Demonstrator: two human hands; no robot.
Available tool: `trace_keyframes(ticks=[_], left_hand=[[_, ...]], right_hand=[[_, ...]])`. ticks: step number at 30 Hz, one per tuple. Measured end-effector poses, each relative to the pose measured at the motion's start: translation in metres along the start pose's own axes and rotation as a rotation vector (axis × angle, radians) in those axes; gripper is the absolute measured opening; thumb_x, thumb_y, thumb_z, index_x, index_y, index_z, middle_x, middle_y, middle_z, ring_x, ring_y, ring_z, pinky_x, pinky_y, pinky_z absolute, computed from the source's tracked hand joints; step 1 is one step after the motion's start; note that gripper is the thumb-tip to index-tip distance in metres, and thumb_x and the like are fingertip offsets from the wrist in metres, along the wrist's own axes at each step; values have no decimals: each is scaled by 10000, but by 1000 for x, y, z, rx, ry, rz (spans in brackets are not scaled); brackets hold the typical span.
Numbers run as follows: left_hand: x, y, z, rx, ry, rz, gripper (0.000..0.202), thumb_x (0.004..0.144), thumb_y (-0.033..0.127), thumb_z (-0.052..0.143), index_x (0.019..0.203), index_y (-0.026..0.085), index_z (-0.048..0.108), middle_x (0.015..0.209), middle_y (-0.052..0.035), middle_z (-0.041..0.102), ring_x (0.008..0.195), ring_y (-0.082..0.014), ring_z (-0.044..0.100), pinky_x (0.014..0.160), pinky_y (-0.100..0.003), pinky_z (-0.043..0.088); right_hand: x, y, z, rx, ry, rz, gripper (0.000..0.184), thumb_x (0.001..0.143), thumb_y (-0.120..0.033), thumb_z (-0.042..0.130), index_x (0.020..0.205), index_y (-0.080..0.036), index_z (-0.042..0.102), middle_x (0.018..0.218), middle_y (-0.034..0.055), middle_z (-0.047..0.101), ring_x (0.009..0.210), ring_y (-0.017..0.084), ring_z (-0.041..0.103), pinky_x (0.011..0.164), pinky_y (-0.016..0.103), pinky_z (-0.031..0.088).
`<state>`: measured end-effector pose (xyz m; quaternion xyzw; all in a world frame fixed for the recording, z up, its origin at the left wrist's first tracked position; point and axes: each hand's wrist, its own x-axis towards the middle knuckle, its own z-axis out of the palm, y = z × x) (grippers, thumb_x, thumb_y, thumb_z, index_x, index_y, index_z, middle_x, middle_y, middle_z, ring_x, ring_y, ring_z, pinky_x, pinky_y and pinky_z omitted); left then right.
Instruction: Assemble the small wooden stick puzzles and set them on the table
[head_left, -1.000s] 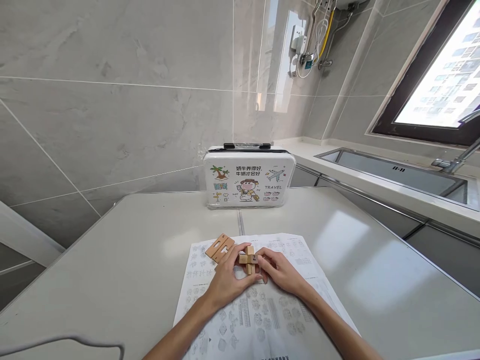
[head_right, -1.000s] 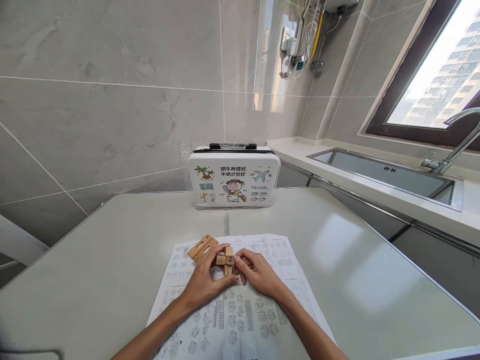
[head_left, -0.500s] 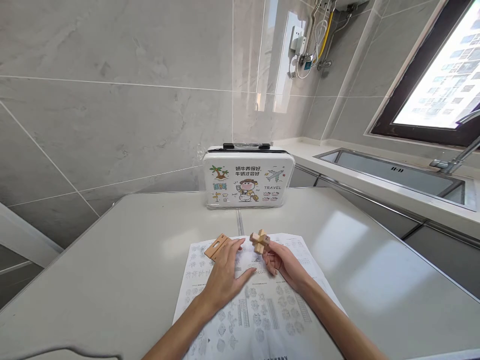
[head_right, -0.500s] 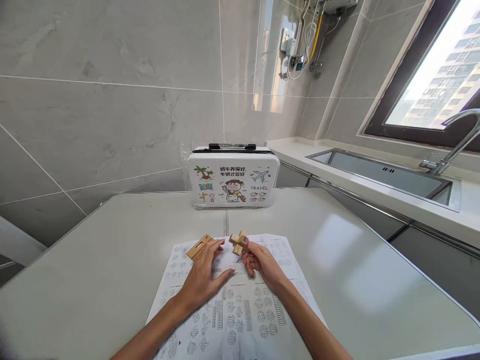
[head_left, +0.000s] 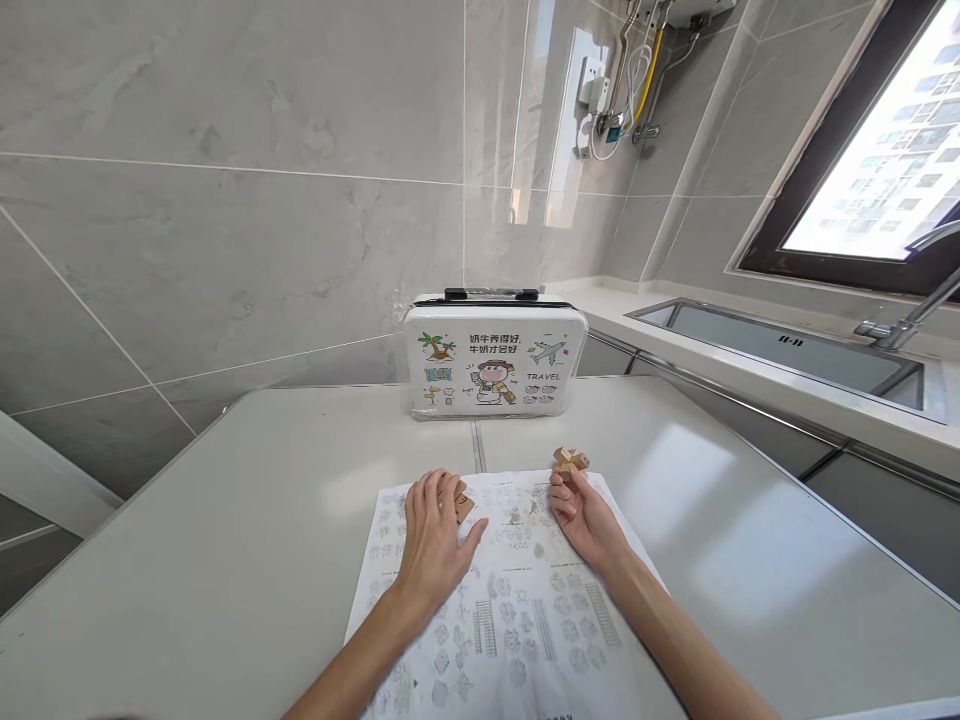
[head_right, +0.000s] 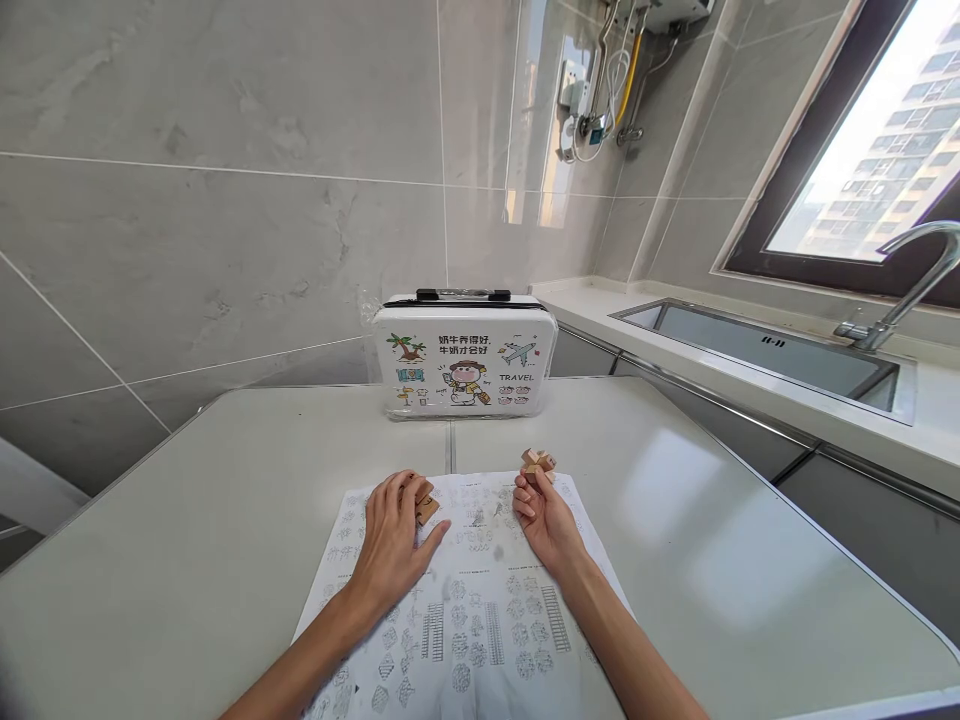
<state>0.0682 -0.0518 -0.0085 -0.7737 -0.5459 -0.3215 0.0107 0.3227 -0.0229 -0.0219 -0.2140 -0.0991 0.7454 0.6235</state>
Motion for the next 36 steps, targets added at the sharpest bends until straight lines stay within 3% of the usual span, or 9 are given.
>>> trace_keyframes(ticks=[14, 27, 32, 36], left_hand=[[-3, -9, 10, 35, 7, -38, 580, 954, 461, 618, 1438, 233, 394, 1464, -172, 479, 1378, -376, 462, 1186, -669, 296], [-2, -3, 0, -121, -91, -43, 528, 973, 374, 607, 1446, 260, 402, 1461, -150, 509, 1304, -350, 554, 1071, -573, 479], [1, 6, -7, -228, -134, -5, 584, 923, 435, 690, 1419, 269, 429, 1415, -132, 557, 1259, -331, 590, 1055, -524, 498], [4, 7, -8, -245, -87, -77, 359, 1034, 410, 517, 1353, 249, 487, 1327, -117, 620, 1196, -299, 619, 1028, -510, 495]], right_hand=[[2, -3, -5, 143, 33, -40, 20, 1019, -213, 595, 1002, -217, 584, 799, -9, 561, 545, 71, 479, 436, 138, 499], [-2, -11, 4, 240, 84, -46, 164, 1092, -229, 410, 1033, -204, 561, 754, -20, 516, 491, 83, 443, 385, 152, 456], [-9, -6, 15, 17, 37, -14, 89, 1017, -293, 610, 981, -213, 593, 735, -34, 508, 528, 84, 460, 413, 155, 435], [-21, 9, 29, -483, -91, -74, 251, 910, -403, 775, 971, -205, 633, 784, -19, 571, 580, 102, 476, 446, 198, 379]])
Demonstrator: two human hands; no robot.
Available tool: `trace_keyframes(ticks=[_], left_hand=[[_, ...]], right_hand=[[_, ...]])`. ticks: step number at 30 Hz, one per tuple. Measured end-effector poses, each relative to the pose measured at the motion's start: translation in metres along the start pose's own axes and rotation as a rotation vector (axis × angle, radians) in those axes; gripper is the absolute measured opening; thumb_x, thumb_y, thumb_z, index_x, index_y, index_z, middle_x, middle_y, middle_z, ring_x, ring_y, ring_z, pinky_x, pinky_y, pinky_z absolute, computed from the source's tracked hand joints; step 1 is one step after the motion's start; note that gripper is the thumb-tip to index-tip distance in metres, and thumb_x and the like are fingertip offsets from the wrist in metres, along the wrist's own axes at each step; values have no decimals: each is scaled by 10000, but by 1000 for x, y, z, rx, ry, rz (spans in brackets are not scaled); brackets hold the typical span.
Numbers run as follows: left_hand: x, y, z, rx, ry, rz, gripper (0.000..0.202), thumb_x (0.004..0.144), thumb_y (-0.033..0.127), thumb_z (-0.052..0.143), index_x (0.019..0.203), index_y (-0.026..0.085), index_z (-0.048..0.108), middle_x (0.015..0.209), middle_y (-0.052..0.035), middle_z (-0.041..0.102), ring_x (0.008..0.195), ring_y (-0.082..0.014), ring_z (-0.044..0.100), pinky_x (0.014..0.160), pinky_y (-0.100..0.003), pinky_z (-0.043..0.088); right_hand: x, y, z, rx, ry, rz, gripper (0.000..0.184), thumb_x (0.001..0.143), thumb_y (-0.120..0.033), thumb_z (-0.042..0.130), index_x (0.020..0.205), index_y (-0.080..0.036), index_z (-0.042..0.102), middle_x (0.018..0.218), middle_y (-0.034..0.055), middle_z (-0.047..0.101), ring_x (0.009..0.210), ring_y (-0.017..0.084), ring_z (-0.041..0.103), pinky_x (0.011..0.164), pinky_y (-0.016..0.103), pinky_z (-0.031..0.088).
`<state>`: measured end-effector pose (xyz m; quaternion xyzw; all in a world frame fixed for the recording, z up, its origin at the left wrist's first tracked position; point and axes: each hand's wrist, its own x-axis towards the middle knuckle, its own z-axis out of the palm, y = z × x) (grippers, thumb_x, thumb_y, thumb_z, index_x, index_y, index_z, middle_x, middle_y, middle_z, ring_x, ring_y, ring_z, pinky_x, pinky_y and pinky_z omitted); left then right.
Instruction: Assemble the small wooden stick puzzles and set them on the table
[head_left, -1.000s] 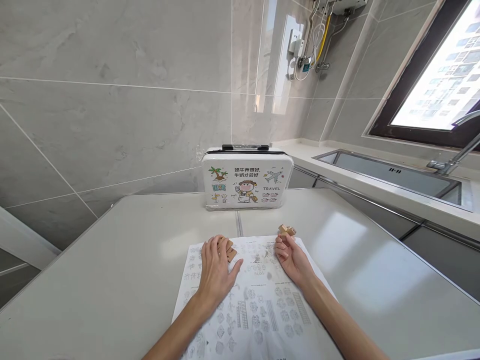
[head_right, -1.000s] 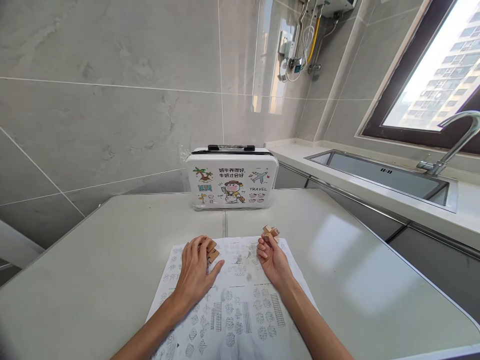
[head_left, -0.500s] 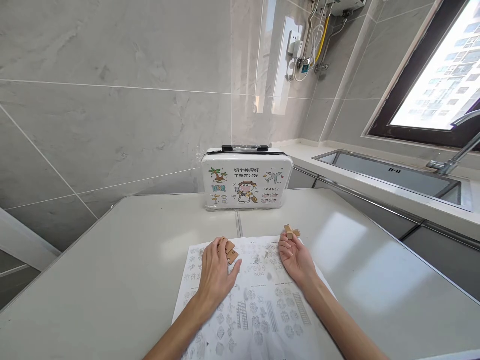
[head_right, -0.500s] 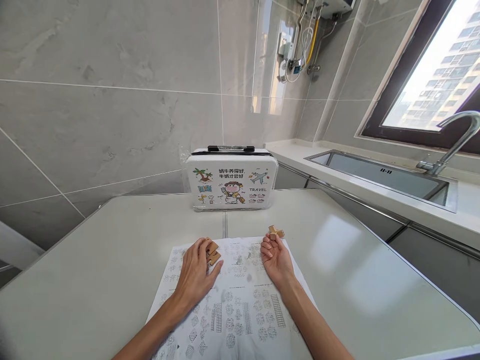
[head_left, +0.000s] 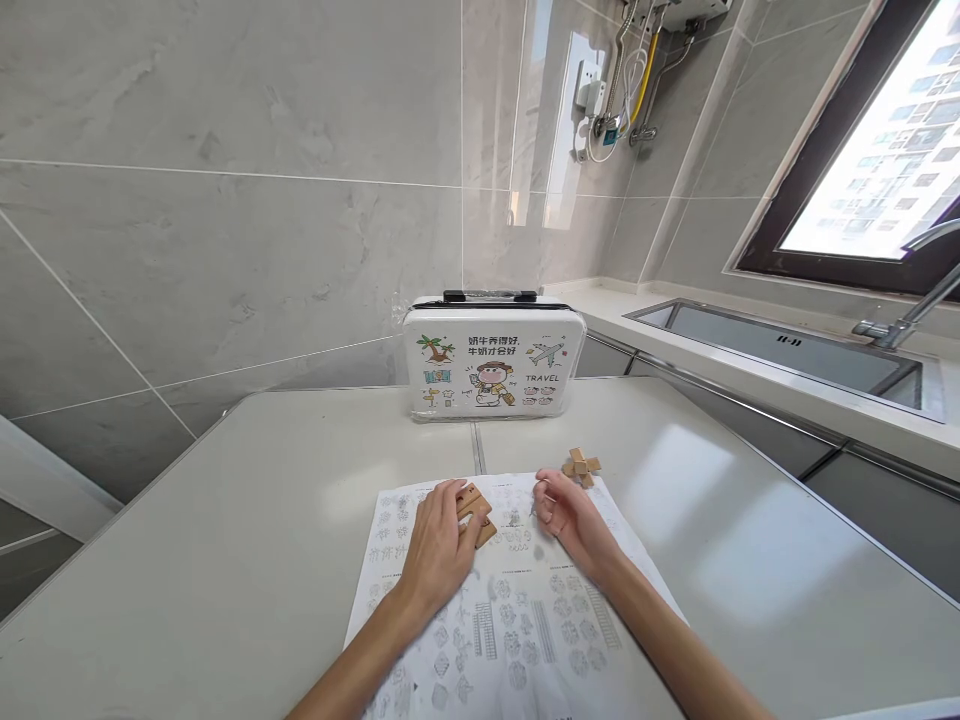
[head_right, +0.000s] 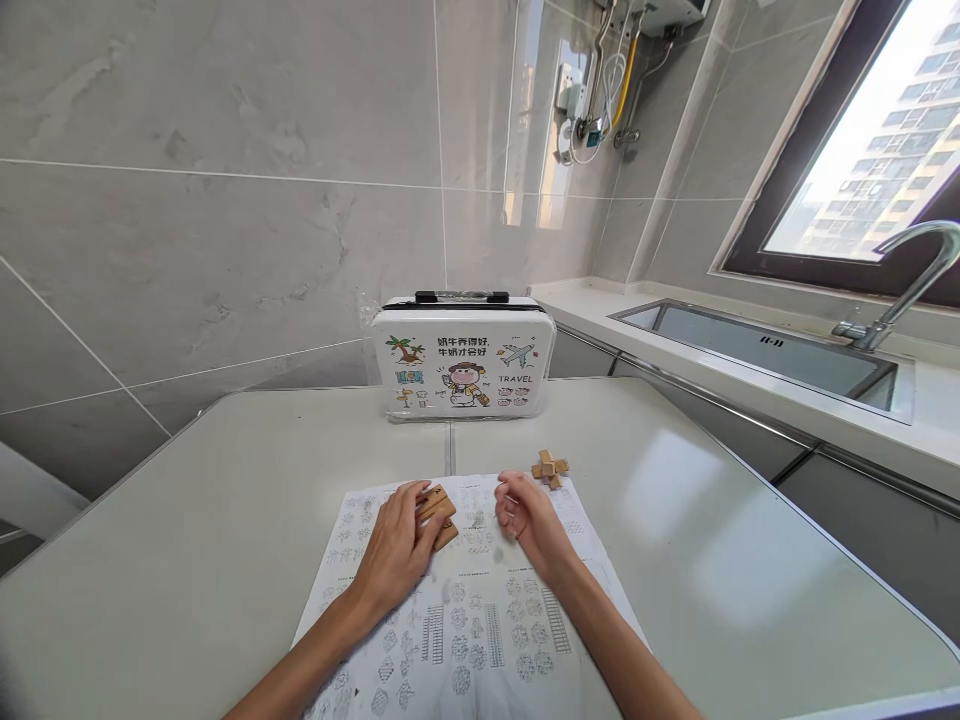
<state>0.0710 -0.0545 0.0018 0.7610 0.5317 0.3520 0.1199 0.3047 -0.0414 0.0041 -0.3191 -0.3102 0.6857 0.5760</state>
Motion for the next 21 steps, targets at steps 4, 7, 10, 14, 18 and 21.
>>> trace_keyframes(ticks=[4, 7, 10, 14, 18, 21], left_hand=[[3, -8, 1, 84, 66, -88, 288, 1073, 324, 363, 1272, 218, 542, 1221, -118, 647, 1108, -297, 618, 983, -525, 480], [4, -14, 3, 173, 83, -116, 274, 1051, 297, 385, 1239, 204, 561, 1174, -117, 653, 1075, -309, 600, 965, -532, 462], [3, -16, 5, 226, 83, -106, 242, 1016, 338, 474, 1187, 199, 574, 1162, -116, 648, 1078, -322, 585, 954, -530, 451], [3, -13, 5, 235, 42, -109, 204, 997, 394, 521, 1035, 203, 579, 1086, -101, 640, 1032, -316, 581, 932, -515, 446], [3, -9, 4, 233, 9, -112, 230, 987, 441, 539, 964, 213, 562, 1025, -88, 626, 996, -310, 580, 910, -503, 440], [2, -6, 4, 235, -19, -111, 240, 995, 443, 530, 931, 213, 553, 991, -81, 618, 977, -305, 577, 894, -497, 437]], right_hand=[[-11, 6, 15, -578, -182, -141, 210, 939, -411, 715, 977, -212, 662, 793, 0, 620, 666, 149, 535, 588, 267, 440], [-16, 8, 20, -885, -280, -288, 115, 926, -278, 682, 1033, -236, 695, 1029, 48, 697, 891, 208, 616, 785, 341, 501], [-18, 11, 21, -1016, -376, -411, 286, 878, -173, 678, 1146, -272, 682, 1176, 58, 698, 1074, 252, 627, 944, 407, 500], [-18, 16, 19, -1093, -447, -489, 392, 855, -129, 701, 1211, -289, 661, 1250, 68, 679, 1194, 275, 604, 1047, 454, 475], [-18, 18, 16, -1136, -463, -495, 369, 866, -155, 741, 1198, -299, 669, 1232, 61, 683, 1183, 273, 610, 1037, 443, 484], [-18, 17, 16, -1160, -459, -461, 310, 879, -190, 760, 1158, -299, 678, 1198, 57, 680, 1149, 270, 614, 1000, 428, 497]])
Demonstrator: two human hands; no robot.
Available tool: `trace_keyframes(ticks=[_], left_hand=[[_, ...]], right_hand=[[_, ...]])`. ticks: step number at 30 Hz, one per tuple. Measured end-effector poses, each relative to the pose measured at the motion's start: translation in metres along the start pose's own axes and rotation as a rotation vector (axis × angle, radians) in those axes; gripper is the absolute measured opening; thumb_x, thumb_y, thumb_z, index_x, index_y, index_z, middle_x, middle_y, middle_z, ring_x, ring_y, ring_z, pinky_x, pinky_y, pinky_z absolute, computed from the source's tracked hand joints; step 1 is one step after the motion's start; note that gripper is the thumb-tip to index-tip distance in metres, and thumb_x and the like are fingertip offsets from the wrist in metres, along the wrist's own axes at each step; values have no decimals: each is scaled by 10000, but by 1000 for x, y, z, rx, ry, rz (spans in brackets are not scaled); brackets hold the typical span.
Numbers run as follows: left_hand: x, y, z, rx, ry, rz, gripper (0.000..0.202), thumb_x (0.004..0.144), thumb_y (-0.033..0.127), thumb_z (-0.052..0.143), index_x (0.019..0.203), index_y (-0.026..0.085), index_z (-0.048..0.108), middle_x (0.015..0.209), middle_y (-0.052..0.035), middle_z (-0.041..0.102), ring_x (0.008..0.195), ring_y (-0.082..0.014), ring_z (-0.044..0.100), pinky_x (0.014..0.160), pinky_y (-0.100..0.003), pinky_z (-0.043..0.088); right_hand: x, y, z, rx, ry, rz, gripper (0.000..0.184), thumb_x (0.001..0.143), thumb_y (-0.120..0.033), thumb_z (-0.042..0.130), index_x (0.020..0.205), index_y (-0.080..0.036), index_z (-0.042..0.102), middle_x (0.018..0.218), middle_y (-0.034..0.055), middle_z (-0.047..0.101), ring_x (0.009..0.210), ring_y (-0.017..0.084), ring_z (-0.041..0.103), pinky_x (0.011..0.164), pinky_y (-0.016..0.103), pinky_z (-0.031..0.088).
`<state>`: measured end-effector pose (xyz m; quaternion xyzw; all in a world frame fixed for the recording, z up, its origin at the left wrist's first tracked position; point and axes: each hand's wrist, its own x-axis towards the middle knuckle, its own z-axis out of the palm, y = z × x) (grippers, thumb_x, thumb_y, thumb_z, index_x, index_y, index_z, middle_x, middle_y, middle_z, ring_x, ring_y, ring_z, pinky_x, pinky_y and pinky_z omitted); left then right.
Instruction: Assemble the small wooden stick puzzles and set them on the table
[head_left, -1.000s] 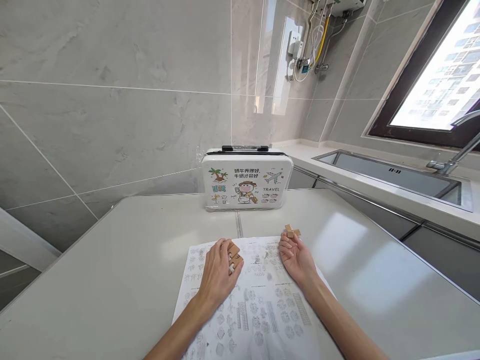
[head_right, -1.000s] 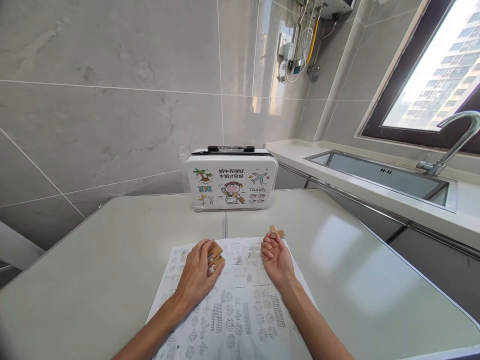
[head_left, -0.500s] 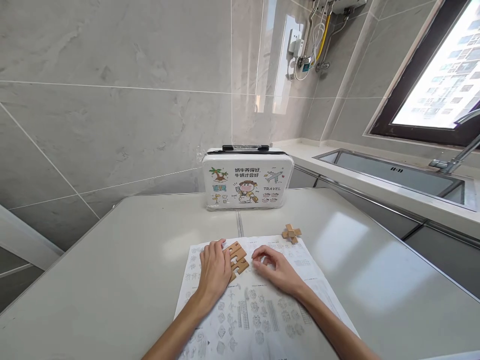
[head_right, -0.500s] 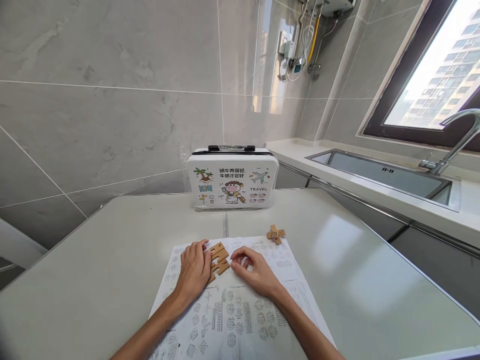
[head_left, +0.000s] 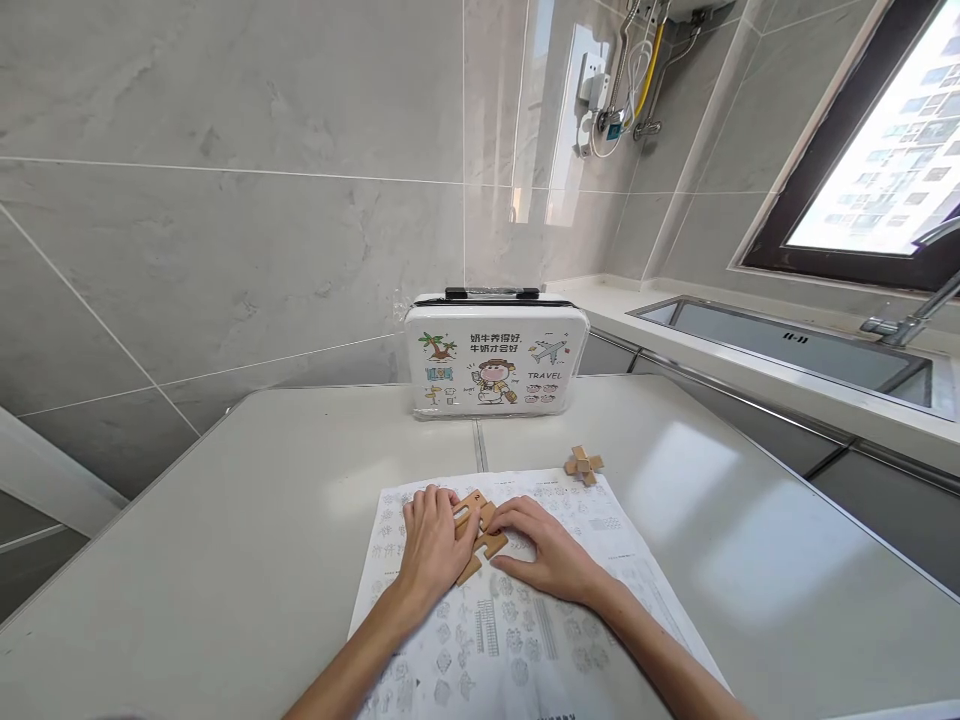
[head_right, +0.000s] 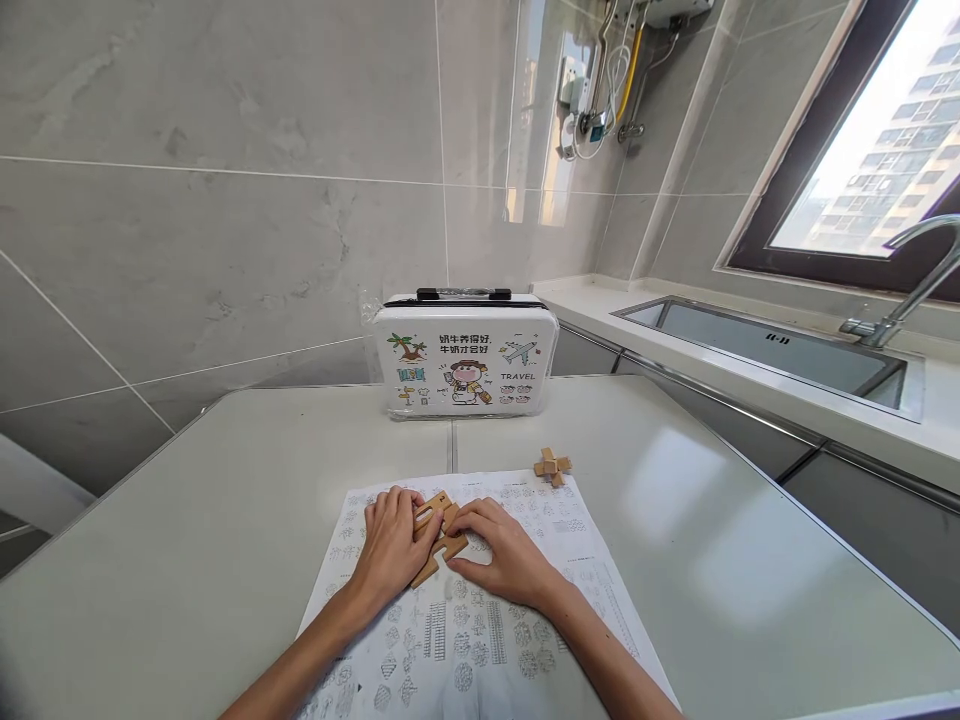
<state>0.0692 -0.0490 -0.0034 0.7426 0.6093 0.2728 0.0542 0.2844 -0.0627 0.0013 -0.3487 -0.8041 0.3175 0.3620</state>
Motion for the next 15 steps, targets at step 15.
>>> trace_keyframes(ticks=[15], left_hand=[[3, 3, -8, -264, 6, -80, 333, 1069, 476, 380, 896, 239, 539, 928, -25, 628, 818, -226, 595, 776, -371, 449]], right_hand=[[-1, 2, 0, -76, -67, 114, 323, 765, -340, 920, 926, -257, 652, 994, 23, 621, 971, 253, 593, 841, 374, 483]])
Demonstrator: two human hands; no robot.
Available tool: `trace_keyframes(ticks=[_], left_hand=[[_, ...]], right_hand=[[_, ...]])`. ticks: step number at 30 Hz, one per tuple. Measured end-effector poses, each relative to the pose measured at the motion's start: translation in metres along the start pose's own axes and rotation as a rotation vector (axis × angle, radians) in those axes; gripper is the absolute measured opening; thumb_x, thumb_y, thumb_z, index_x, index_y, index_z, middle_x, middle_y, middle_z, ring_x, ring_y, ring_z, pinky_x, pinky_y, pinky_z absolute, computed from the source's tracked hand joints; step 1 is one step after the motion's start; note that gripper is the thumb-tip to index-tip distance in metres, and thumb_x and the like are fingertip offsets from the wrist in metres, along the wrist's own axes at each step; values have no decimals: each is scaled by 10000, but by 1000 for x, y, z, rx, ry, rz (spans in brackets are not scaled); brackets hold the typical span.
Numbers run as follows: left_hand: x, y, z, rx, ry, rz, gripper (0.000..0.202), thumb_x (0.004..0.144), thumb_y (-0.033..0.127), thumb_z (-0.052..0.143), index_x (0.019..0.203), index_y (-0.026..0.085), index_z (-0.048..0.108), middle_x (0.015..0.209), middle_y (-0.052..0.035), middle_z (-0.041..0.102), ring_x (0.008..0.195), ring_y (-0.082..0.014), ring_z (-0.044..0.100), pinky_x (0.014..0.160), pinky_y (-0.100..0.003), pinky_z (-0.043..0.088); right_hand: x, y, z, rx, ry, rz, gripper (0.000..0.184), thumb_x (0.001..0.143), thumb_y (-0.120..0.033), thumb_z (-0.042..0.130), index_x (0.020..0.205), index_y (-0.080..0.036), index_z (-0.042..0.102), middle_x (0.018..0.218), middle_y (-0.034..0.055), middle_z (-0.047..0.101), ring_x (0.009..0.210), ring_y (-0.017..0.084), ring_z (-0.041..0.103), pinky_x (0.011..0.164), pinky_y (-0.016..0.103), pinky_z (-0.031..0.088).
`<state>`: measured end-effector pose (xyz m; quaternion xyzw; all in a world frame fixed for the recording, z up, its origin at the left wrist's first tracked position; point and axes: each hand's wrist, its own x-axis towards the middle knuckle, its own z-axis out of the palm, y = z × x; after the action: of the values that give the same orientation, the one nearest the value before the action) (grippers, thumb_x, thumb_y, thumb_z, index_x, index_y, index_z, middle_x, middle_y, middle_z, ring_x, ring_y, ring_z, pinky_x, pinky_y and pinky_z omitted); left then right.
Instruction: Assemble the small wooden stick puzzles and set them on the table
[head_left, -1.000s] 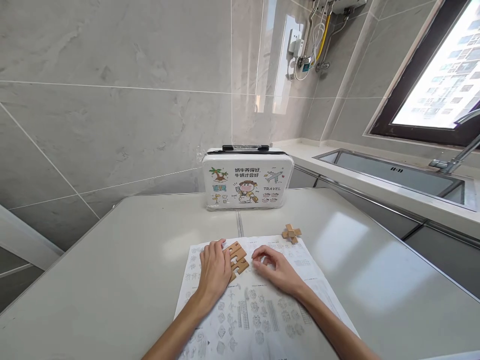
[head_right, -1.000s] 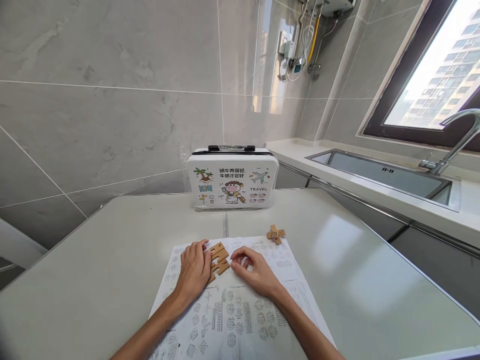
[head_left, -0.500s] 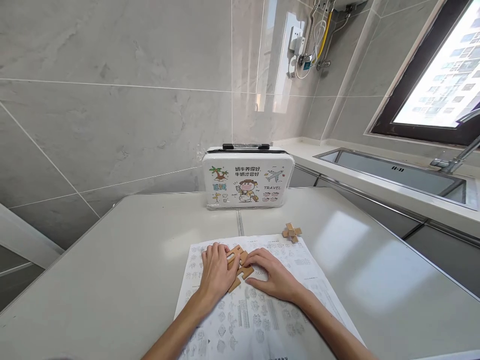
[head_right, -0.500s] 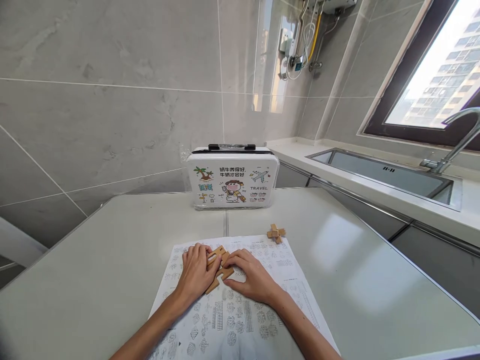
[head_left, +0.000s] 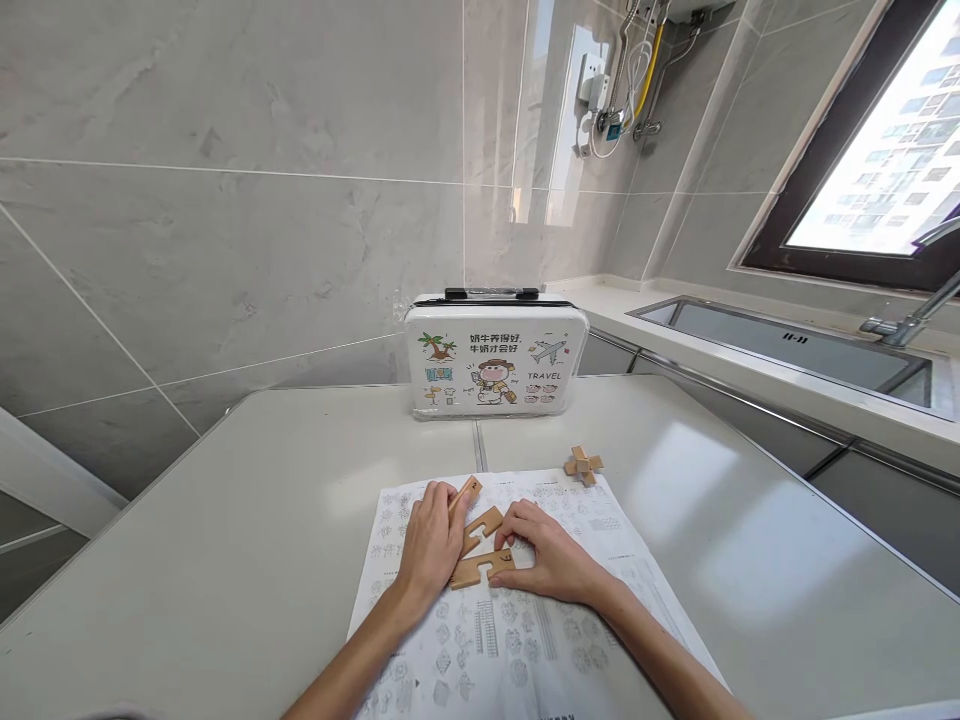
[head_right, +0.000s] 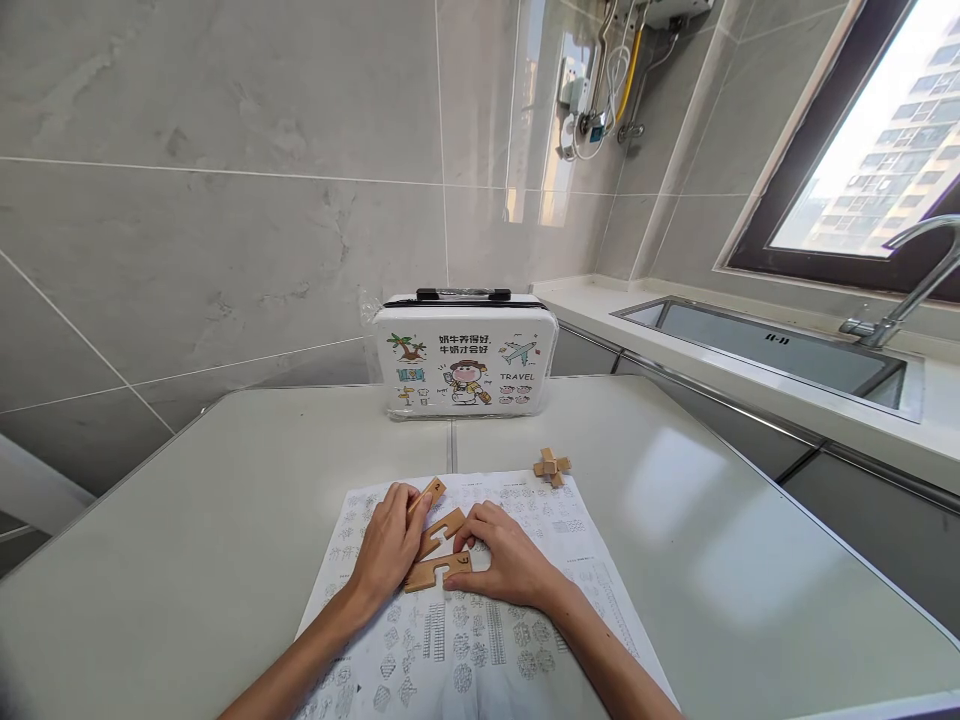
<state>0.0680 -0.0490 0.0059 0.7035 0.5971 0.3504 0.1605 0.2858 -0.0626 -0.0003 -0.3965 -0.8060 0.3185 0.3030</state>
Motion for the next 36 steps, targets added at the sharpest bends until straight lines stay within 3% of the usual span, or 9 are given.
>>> trace_keyframes(ticks=[7, 11, 15, 18, 21, 25, 29, 33, 36], left_hand=[[4, 17, -12, -389, 6, -157, 356, 1038, 602, 416, 1014, 278, 561, 625, 60, 510, 535, -170, 466, 577, -282, 356], [7, 15, -11, -630, -10, -228, 506, 1015, 682, 401, 944, 228, 613, 710, 27, 486, 628, -151, 462, 609, -266, 401], [10, 12, -12, -831, -106, -383, 599, 999, 708, 399, 1176, 196, 655, 810, 16, 474, 601, -114, 373, 543, -236, 331], [12, 9, -12, -892, -138, -427, 547, 1006, 663, 421, 1203, 202, 640, 844, 19, 464, 579, -99, 310, 514, -228, 265], [12, 7, -10, -910, -156, -410, 499, 998, 660, 455, 1048, 195, 630, 799, 32, 433, 583, -103, 299, 527, -230, 272], [9, 5, -4, -870, -223, -328, 515, 1004, 691, 433, 847, 213, 540, 693, 56, 355, 598, -123, 312, 583, -239, 320], [5, 9, -3, -797, -263, -242, 519, 1016, 696, 395, 844, 221, 512, 690, 56, 363, 618, -134, 334, 611, -247, 331], [1, 16, -5, -733, -280, -199, 507, 1037, 668, 380, 860, 212, 515, 703, 50, 394, 630, -134, 349, 622, -254, 339], [-2, 20, -6, -693, -289, -157, 483, 1056, 629, 381, 969, 201, 587, 775, 26, 455, 675, -143, 410, 630, -263, 367]], right_hand=[[1, -1, -3, 24, -4, 6, 319, 788, -418, 898, 939, -265, 662, 1002, 31, 644, 978, 264, 605, 842, 383, 493], [0, 1, -3, 55, -1, 25, 306, 802, -416, 883, 964, -268, 669, 1004, 29, 672, 950, 258, 623, 847, 383, 500], [0, 1, -3, 65, 17, 62, 265, 838, -353, 841, 1031, -271, 679, 978, 23, 682, 901, 242, 626, 823, 367, 488], [1, -1, -3, 75, 13, 33, 130, 903, -348, 762, 934, -252, 679, 889, 12, 665, 844, 224, 602, 786, 348, 456], [3, -2, -6, 134, 79, 85, 209, 953, -393, 693, 830, -233, 639, 763, -11, 612, 728, 190, 545, 691, 316, 404], [6, 2, -10, 406, 182, 158, 307, 1004, -507, 618, 896, -221, 633, 777, 1, 667, 694, 175, 567, 693, 313, 433], [9, 7, -11, 640, 204, 148, 386, 1024, -582, 571, 1033, -201, 635, 857, 38, 742, 645, 149, 612, 655, 296, 438], [10, 8, -7, 701, 161, 167, 470, 996, -631, 592, 1168, -193, 606, 883, 65, 768, 634, 160, 658, 551, 274, 358], [10, 7, -4, 718, 146, 176, 501, 984, -644, 601, 1193, -189, 592, 875, 76, 770, 631, 174, 685, 510, 270, 323]])
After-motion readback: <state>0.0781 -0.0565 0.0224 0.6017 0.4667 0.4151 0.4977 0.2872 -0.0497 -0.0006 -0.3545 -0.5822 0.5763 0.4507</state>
